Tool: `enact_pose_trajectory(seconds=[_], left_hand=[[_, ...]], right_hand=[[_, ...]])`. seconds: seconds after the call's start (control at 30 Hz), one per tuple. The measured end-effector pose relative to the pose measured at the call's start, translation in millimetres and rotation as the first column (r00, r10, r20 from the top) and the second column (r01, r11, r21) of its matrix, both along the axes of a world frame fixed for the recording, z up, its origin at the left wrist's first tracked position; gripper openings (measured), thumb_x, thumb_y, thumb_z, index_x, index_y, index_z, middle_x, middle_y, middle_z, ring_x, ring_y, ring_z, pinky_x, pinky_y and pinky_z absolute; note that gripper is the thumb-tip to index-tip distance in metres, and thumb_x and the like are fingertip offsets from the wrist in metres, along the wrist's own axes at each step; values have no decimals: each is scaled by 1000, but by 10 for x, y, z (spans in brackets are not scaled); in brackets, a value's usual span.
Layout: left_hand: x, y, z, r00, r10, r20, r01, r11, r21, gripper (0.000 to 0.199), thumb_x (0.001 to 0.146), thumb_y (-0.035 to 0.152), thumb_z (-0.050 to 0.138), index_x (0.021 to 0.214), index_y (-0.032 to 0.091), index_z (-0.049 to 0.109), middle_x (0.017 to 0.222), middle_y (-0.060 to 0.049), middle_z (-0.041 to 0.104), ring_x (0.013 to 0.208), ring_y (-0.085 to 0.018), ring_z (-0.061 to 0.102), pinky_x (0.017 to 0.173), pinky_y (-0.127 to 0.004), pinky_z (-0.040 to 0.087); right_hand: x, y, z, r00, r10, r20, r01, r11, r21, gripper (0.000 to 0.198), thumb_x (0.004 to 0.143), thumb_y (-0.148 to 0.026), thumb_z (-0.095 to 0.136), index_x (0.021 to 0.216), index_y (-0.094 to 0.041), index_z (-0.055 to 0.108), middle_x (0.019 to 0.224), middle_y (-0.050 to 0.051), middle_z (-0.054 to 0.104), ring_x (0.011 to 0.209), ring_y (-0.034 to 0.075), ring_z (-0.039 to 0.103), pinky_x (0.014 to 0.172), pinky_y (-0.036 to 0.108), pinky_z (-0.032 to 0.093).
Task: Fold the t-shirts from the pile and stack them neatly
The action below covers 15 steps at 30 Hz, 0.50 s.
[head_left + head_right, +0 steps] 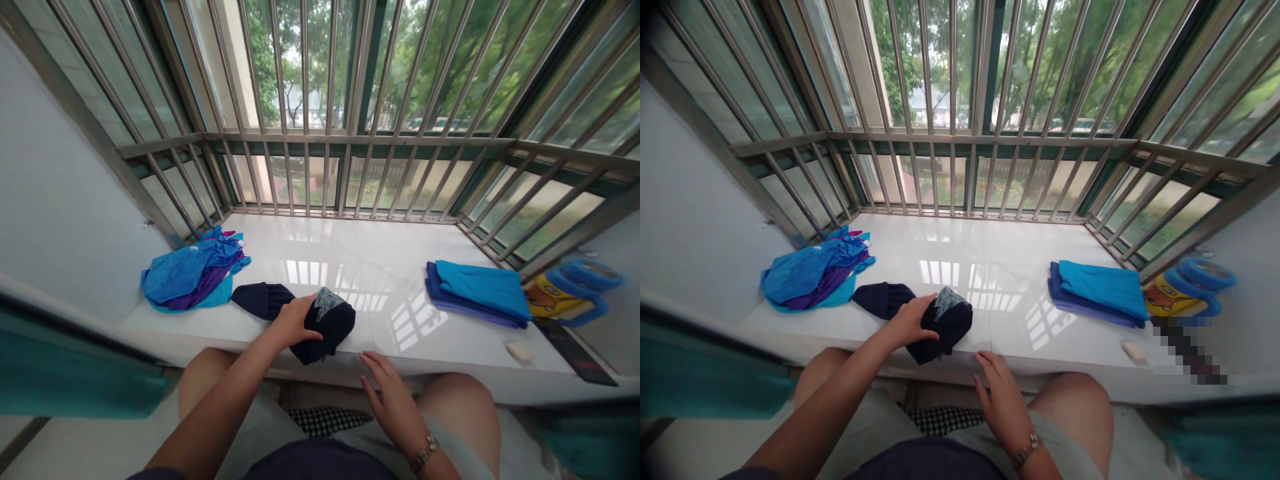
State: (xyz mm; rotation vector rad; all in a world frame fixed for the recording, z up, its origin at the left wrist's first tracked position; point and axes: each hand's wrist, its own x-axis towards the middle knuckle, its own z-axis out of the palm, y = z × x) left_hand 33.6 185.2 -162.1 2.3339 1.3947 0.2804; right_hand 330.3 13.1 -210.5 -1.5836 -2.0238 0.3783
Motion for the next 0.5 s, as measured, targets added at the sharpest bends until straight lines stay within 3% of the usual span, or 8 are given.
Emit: enact_pose_trajectory(seconds=[0.07, 0.13, 0.23, 0.3, 0.37, 0.4, 0.47, 0.5], left_hand=[[132, 22, -10, 993, -110, -28, 109, 993, -42, 114, 68, 57, 99, 164, 30, 44, 164, -18, 55, 151, -44, 48, 123, -64, 38], [286, -9, -29, 977, -212, -32, 210, 976, -56, 103, 67, 57, 100, 155, 30, 54, 161, -17, 57, 152, -44, 47, 127, -71, 27], [493, -117, -64, 956, -289, 46, 291, 955, -50, 70, 79, 47, 94, 140, 28, 64, 153, -15, 63, 146, -40, 53, 129, -76, 14], [569, -202, -65, 943, -296, 152, 306, 951, -48, 40, 90, 39, 84, 124, 26, 69, 141, -14, 70, 135, -37, 61, 129, -75, 13], [575, -285, -31, 921, -270, 281, 298, 953, -61, 14, 98, 34, 72, 107, 24, 69, 121, -10, 75, 120, -32, 67, 128, -69, 21], [554, -326, -1, 906, -239, 351, 283, 956, -80, 10, 100, 34, 68, 100, 24, 68, 111, -8, 75, 111, -29, 68, 125, -63, 29], [473, -404, 73, 863, -136, 486, 236, 960, -153, 18, 102, 38, 64, 91, 23, 64, 93, -4, 69, 93, -24, 65, 106, -48, 47], [420, -440, 112, 834, -69, 548, 208, 958, -196, 22, 102, 41, 63, 89, 23, 62, 88, -2, 66, 87, -22, 62, 93, -40, 50]], right_hand=[[-46, 95, -59, 1000, 8, 22, -9, 999, 41, 47, 106, -27, 54, 152, -24, 60, 149, 13, 67, 138, 27, 65, 119, 47, 55], [-59, 231, -124, 998, -22, 56, 16, 995, 94, 50, 102, -22, 55, 152, -24, 58, 147, 14, 68, 137, 30, 65, 117, 52, 56], [-51, 457, -174, 994, -92, 63, 82, 985, 151, 50, 98, -22, 60, 148, -21, 58, 144, 17, 69, 135, 34, 66, 114, 58, 56], [-44, 575, -153, 995, -104, 6, 102, 983, 154, 56, 95, -23, 64, 150, -19, 54, 145, 18, 67, 137, 36, 64, 116, 59, 54], [-39, 647, -102, 992, -91, -82, 102, 985, 141, 66, 93, -24, 66, 156, -18, 45, 151, 19, 62, 142, 34, 60, 120, 57, 50], [-35, 669, -73, 989, -79, -126, 96, 986, 134, 71, 93, -25, 67, 159, -19, 41, 156, 19, 58, 146, 33, 57, 122, 55, 49], [-24, 701, -20, 982, -37, -185, 60, 991, 122, 83, 91, -27, 70, 165, -20, 32, 163, 19, 51, 151, 32, 52, 125, 54, 45], [-17, 716, 4, 981, -14, -193, 36, 993, 113, 87, 89, -28, 72, 166, -21, 31, 164, 19, 50, 152, 33, 50, 126, 55, 44]])
